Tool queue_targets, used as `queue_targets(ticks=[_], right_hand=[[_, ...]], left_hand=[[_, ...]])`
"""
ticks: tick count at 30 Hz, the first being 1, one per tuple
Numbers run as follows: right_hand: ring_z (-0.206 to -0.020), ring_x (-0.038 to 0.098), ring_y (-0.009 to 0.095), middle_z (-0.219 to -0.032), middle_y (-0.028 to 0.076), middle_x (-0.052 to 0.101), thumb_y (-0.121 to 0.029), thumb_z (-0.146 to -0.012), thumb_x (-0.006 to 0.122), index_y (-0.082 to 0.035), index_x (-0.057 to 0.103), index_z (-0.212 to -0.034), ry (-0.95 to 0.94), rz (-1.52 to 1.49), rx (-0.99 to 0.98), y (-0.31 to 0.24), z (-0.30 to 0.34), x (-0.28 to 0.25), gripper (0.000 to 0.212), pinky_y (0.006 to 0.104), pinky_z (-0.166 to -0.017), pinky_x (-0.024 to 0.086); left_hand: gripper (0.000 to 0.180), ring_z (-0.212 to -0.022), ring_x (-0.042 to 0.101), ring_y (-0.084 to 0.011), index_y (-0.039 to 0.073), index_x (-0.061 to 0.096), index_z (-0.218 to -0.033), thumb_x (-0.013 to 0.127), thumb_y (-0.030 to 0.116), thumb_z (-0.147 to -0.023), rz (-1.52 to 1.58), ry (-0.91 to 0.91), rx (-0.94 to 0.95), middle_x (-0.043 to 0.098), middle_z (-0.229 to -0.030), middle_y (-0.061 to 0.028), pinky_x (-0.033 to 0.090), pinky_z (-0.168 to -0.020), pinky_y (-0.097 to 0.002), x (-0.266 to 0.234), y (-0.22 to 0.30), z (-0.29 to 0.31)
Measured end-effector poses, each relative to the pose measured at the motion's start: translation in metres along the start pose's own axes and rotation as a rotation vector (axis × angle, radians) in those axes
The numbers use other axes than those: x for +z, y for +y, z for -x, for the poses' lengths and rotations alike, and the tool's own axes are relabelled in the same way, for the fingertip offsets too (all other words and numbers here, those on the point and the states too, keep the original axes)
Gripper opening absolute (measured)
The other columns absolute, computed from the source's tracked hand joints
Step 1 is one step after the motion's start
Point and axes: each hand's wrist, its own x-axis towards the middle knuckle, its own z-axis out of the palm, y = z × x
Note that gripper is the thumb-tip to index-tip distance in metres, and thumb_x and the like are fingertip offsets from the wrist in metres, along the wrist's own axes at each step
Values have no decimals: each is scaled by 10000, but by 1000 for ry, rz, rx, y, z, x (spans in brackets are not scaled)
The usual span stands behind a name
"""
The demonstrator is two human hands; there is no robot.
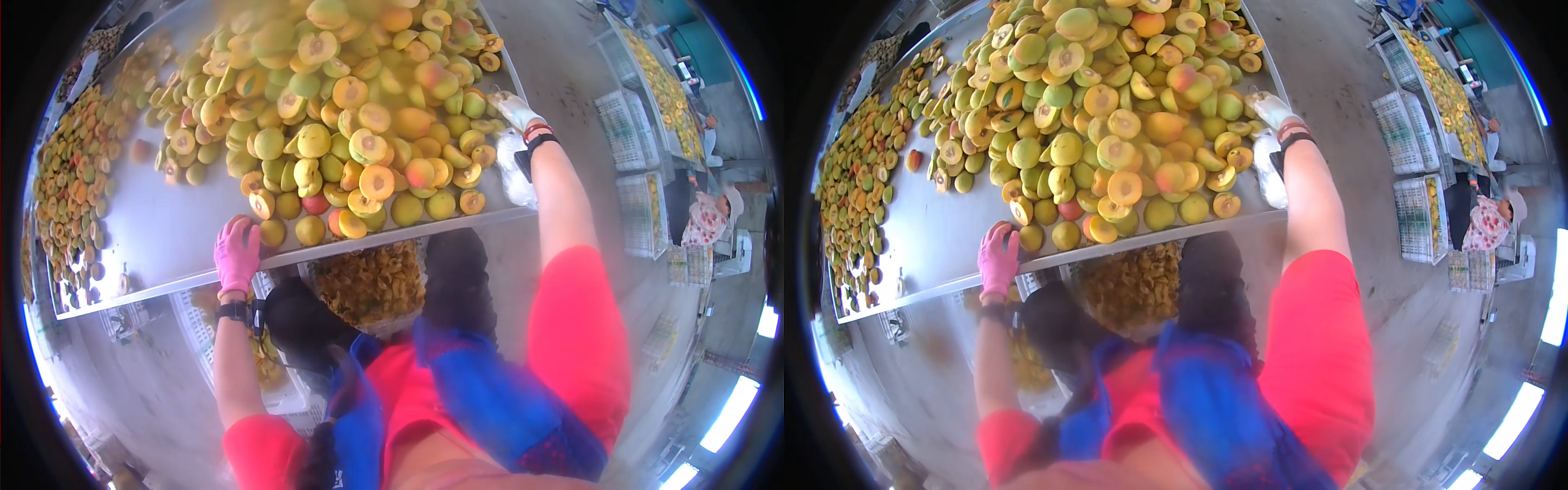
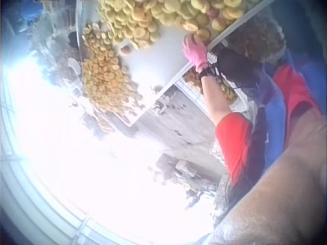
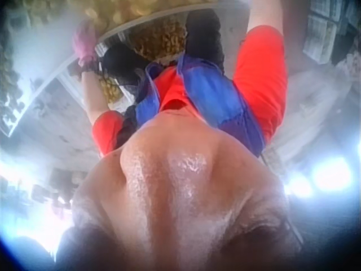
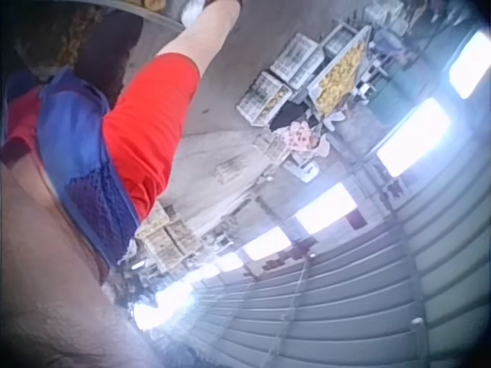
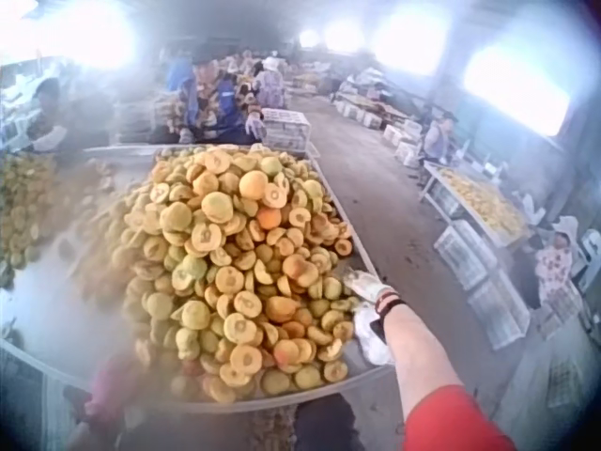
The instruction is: Slicing small yellow fruits (peaches or apricots) into a container at a processing table.
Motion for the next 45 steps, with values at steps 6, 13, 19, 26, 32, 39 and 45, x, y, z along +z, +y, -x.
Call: queue_targets(ticks=[6,13,19,26,32,39,45], right_hand=[[-1135,586,246,-1273,141,631,-273,-990,558,-24,535,-1363,39,-45,14,-3,24,0,449,343,-990,445],[-1207,564,241,-1384,113,572,-224,-986,529,-58,440,-1465,55,66,-84,59,-7,2,515,300,-1044,415],[-1233,557,277,-1369,129,580,-247,-990,518,-45,472,-1415,-13,-144,-78,25,2,28,472,305,-1055,405],[-1235,551,215,-1367,122,592,-265,-987,590,-23,507,-1408,-69,-448,-188,21,12,39,493,314,-1050,412],[-1221,575,388,-1282,233,626,-412,-928,604,-71,456,-1449,209,-237,-319,-28,44,80,639,385,-1013,451],[-1038,633,453,-1099,276,670,-493,-892,550,-94,568,-1305,181,104,-229,-83,77,98,574,490,-905,500],[-970,662,440,-983,257,700,-559,-896,499,-28,726,-998,173,264,-198,-89,83,103,587,485,-890,504]], left_hand=[[295,-1173,576,-328,74,675,-1118,635,290,-921,9,5,13,642,-1258,-101,443,-1011,-424,5,2,-4],[294,-1174,581,-321,77,676,-1112,643,295,-917,25,5,42,645,-1258,-98,442,-1015,-421,8,11,-10],[300,-1164,583,-330,72,675,-1113,647,295,-914,-16,10,12,645,-1258,-100,452,-999,-422,2,1,-2],[297,-1150,585,-338,73,681,-1102,650,299,-911,2,6,79,646,-1243,-103,454,-997,-425,15,12,-13],[315,-1160,578,-336,82,683,-1111,636,326,-917,-11,-2,69,646,-1244,-91,452,-997,-423,8,13,-8],[337,-1151,584,-341,81,684,-1111,629,355,-922,-31,18,30,647,-1244,-92,456,-994,-426,3,4,-1],[357,-1169,580,-336,71,677,-1120,615,373,-940,-2,16,22,645,-1248,-113,457,-998,-420,5,19,-2]])
